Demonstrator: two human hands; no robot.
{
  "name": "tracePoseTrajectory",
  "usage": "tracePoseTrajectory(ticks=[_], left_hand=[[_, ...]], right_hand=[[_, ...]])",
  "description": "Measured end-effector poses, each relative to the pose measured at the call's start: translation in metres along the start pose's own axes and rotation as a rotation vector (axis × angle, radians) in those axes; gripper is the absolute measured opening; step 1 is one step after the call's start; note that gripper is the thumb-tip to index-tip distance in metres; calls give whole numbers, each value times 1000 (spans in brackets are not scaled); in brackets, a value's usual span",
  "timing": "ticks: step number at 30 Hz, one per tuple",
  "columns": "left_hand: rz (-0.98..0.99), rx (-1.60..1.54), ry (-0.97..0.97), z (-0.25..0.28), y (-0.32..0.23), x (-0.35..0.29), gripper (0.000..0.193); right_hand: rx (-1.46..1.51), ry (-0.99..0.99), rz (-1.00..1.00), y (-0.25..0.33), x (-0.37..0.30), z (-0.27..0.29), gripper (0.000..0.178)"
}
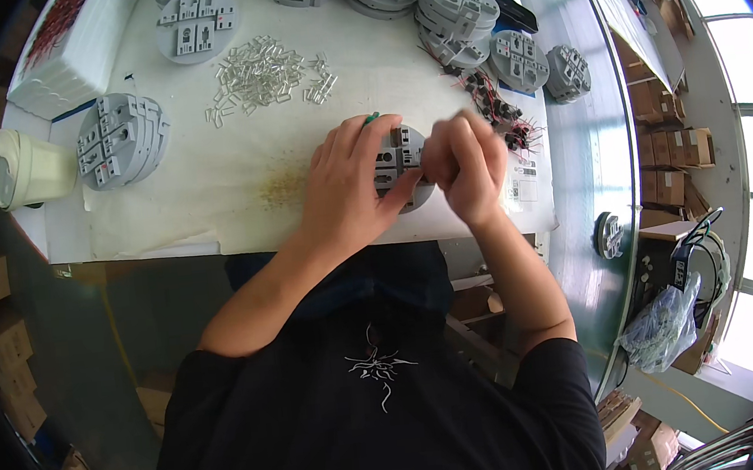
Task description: Assembling small components onto circular bases at a production workstation.
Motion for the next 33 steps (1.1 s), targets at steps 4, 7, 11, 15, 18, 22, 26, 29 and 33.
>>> tracePoseTrajectory(ticks=[4,7,11,15,18,22,26,29,33], left_hand=[[-72,-57,-7,22,-3,-10,42],[-94,-135,73,25,-5,-13,32],[72,-295,30,27,6,-18,31],[93,-321,86,26,15,-24,31],[58,-276,65,28,16,-21,30],[4,-212,80,33,12,-14,30],[-41,-192,51,28,7,-5,34],[-36,-157,58,24,5,-1,36],[-58,-124,49,15,6,-2,39]], right_hand=[[-342,86,47,6,63,-14,18],[-805,406,312,-7,111,-48,14],[-993,630,392,-34,130,-82,16],[-1108,671,214,-52,129,-78,19],[-1099,560,307,-53,118,-61,19],[-733,343,-44,-34,103,-27,19],[-804,207,-117,-19,75,4,21],[-837,154,-177,-4,49,11,19],[-930,155,-55,-1,40,15,20]])
Point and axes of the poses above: each hand's wrist, its own x-axis towards the middle knuckle, its own z-axis out of the back of the hand, y = z × x, the point moved 9 cm from there along x, towards the middle knuckle, and after that the axes turned 5 degrees about z, right-handed, at the moved point
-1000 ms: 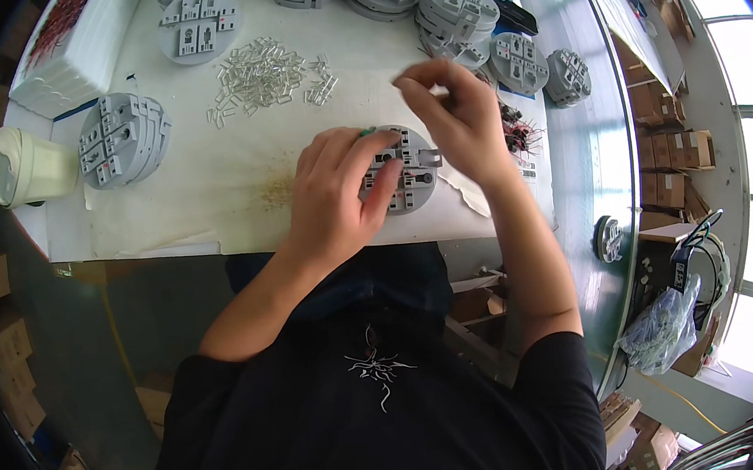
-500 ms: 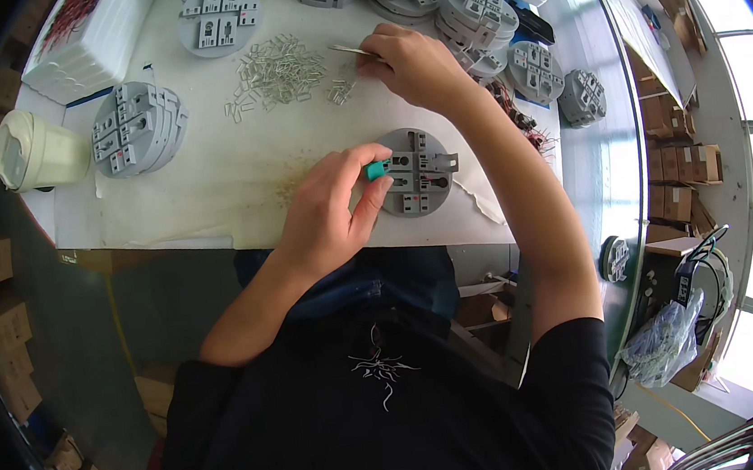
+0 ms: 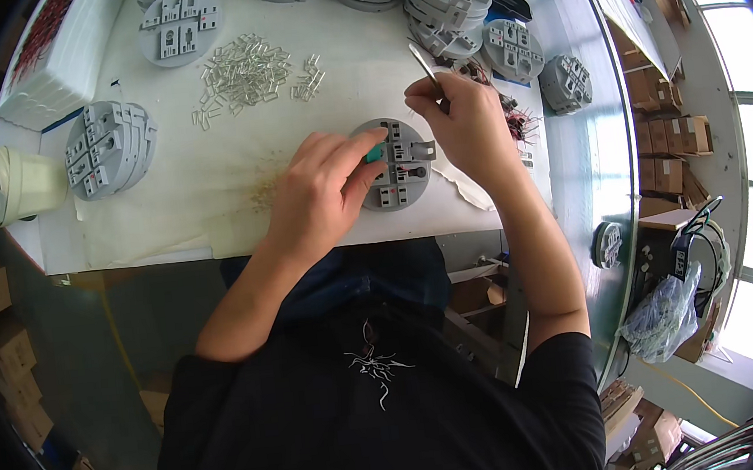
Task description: Assembling small components onto circular bases at a production workstation.
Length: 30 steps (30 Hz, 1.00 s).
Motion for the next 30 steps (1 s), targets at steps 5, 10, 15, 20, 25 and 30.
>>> tracePoseTrajectory(ticks=[5,10,15,20,25,30], left_hand=[[-14,-5,-9,-2,1,-2,39],[-27,-37,-38,-1,2,-4,40],[-24,-15,-33,-1,1,-4,40],[-31,4,-32,-2,1,-3,40],[-29,11,-7,-4,2,-3,39],[15,-34,12,0,3,-3,36]], right_hand=[[109,28,-85,-13,2,-1,22],[338,21,-231,-23,-12,-5,25],[260,95,-330,-22,-24,-23,28],[231,72,-231,-17,-25,-28,26],[146,151,-165,-8,-26,-31,27],[296,170,-330,-25,-27,-28,36]])
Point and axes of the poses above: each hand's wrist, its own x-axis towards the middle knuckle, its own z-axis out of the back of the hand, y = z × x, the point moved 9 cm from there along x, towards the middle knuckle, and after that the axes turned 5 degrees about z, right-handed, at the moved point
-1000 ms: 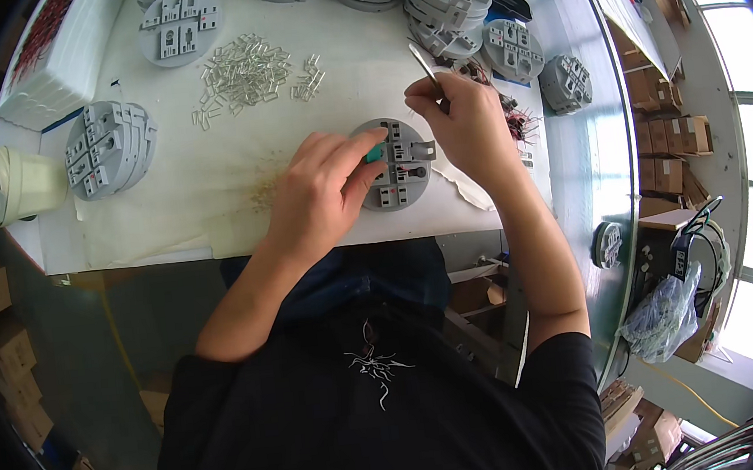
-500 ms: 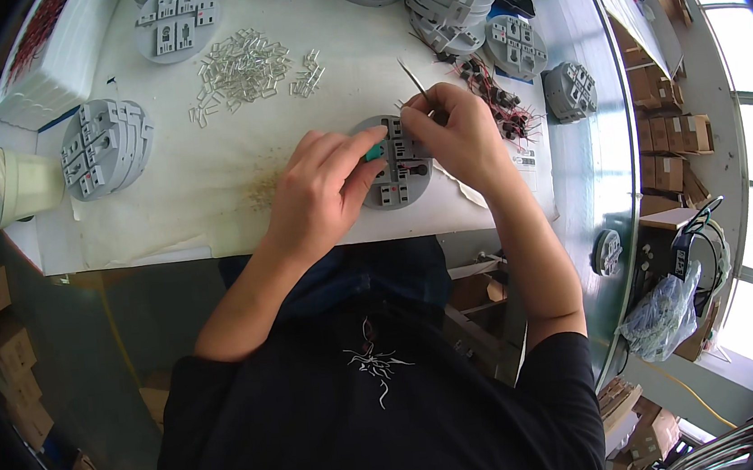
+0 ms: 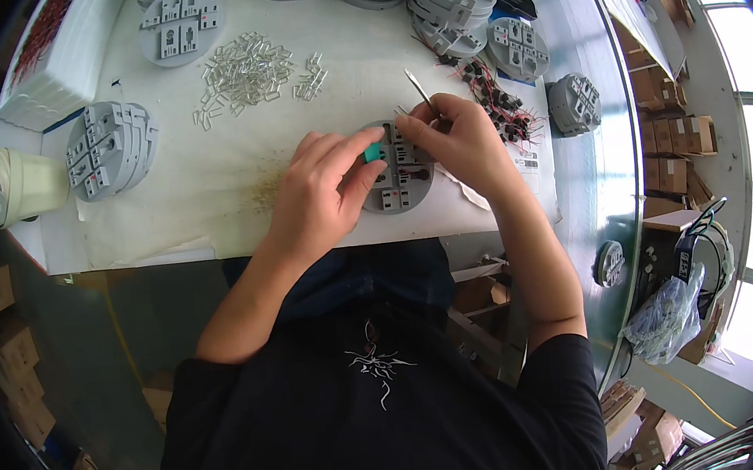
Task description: Assembling small components onto circular bases at a production workstation.
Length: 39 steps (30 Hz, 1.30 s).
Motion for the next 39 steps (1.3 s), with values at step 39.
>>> tracePoseTrajectory(ticks=[39], left_hand=[[3,523,524,-49,-19,61,13]], right_hand=[[230,-71,-41,-17,1,-7,46]])
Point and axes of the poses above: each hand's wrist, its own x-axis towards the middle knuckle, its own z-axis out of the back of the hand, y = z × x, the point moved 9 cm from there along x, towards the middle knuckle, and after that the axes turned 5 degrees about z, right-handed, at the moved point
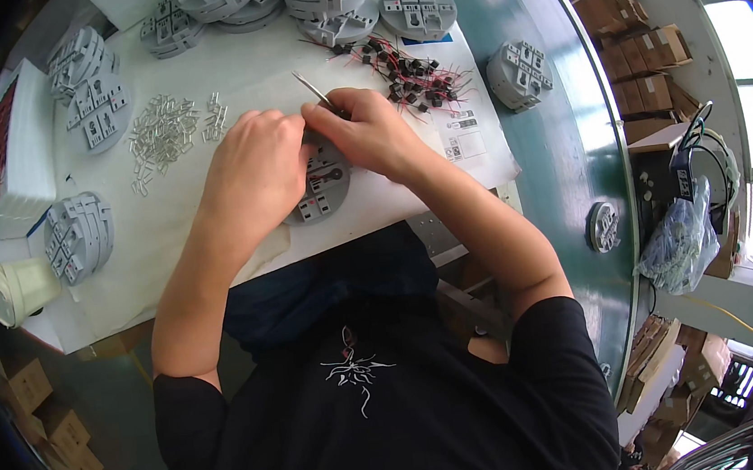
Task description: Assembling small components onto circular bases at a production workstation.
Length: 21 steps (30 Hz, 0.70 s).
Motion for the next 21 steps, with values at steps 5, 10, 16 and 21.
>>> tracePoseTrajectory(ticks=[5,10,16,21], left_hand=[[-8,-75,-40,-2,6,-3,14],[46,27,-2,-3,6,-4,24],[83,230,-78,13,-17,-18,63],[-17,184,2,-8,-26,-28,89]], right_hand=[[7,-16,34,-4,2,5,57],[73,-7,16,-8,0,5,56],[334,-130,75,24,-7,42,46],[425,-196,320,73,-28,81,49]])
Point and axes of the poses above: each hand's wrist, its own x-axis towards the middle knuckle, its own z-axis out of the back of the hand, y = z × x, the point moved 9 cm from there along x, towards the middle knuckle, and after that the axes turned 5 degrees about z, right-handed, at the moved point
